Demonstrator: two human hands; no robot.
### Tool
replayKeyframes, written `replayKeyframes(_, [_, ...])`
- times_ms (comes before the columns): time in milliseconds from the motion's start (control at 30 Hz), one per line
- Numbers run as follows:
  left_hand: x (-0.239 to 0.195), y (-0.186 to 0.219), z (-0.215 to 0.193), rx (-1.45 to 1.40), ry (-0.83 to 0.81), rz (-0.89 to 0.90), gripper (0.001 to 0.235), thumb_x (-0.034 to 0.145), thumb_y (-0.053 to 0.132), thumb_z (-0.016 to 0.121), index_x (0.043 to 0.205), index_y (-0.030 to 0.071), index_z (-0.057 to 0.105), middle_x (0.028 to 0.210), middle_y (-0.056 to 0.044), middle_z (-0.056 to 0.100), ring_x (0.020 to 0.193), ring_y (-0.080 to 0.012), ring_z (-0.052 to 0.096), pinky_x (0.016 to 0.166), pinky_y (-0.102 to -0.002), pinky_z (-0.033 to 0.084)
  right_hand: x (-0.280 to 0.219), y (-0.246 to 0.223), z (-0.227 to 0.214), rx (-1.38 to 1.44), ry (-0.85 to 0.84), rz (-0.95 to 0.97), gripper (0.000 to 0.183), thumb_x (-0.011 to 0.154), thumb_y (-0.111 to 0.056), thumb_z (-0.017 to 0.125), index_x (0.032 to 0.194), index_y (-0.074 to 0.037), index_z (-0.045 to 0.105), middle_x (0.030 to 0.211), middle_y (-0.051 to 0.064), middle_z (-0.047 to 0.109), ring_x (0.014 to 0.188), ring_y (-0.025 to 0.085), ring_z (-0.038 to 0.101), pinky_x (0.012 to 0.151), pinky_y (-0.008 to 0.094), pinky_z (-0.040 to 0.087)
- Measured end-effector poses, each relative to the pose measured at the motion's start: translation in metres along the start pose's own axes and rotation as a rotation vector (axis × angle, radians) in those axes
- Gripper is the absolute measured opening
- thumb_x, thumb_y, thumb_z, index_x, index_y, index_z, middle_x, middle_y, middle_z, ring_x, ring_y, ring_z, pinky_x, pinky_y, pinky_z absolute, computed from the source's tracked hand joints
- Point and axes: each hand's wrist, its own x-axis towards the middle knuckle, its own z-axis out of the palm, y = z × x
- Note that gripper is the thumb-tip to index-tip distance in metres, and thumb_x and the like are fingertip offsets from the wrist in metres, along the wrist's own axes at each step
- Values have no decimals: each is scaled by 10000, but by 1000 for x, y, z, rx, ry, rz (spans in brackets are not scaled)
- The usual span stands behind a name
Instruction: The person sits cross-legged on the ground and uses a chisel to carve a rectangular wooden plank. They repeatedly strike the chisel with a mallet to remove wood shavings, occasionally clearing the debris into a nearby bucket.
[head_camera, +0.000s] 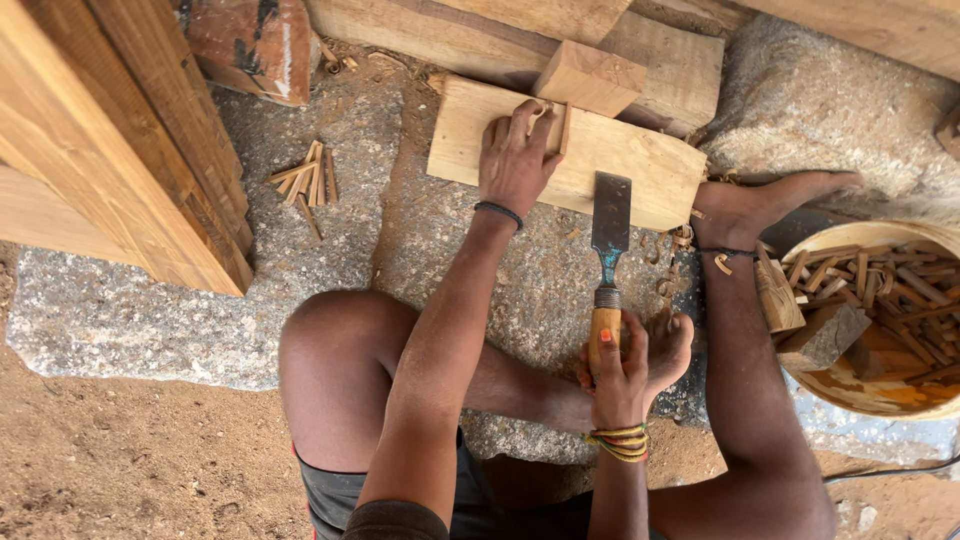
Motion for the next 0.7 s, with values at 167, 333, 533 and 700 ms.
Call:
replayKeyframes(167, [3, 9, -7, -146, 73, 78, 784, 851, 488, 790, 1442, 48, 522, 1413, -187, 473, 1226, -336, 547, 1082, -503, 452, -3, -7, 3, -61, 11, -4, 548, 996, -231, 506, 1530, -122, 443, 726, 75, 607, 487, 114, 470, 413, 268, 371])
replayKeyframes(333, [-12, 73, -19, -335, -272, 378, 570, 908, 607, 609, 1285, 181, 642, 854, -78, 751, 880, -241, 710, 935, -481, 532, -4, -5, 11, -177, 17, -163, 495, 1049, -215, 554, 1517, -51, 542, 966, 48, 644, 721, 92, 601, 575, 231, 476])
replayKeyframes(533, [-27, 94, -8, -529, -329, 554, 493, 911, 642, 554, 884, 170, 694, 610, -1, 698, 524, -175, 676, 567, -375, 562, -6, -32, 21, -94, -15, 6, 532, 999, -229, 505, 1517, -110, 515, 758, 88, 602, 511, 111, 486, 406, 238, 351])
replayKeyframes(700, [-27, 87, -2, -363, -410, 536, 531, 971, 644, 526, 797, 170, 690, 616, -40, 703, 552, -185, 684, 591, -381, 569, -6, -38, 29, -76, -60, -50, 524, 1009, -196, 488, 1517, -75, 522, 725, 29, 583, 486, 78, 449, 409, 227, 337])
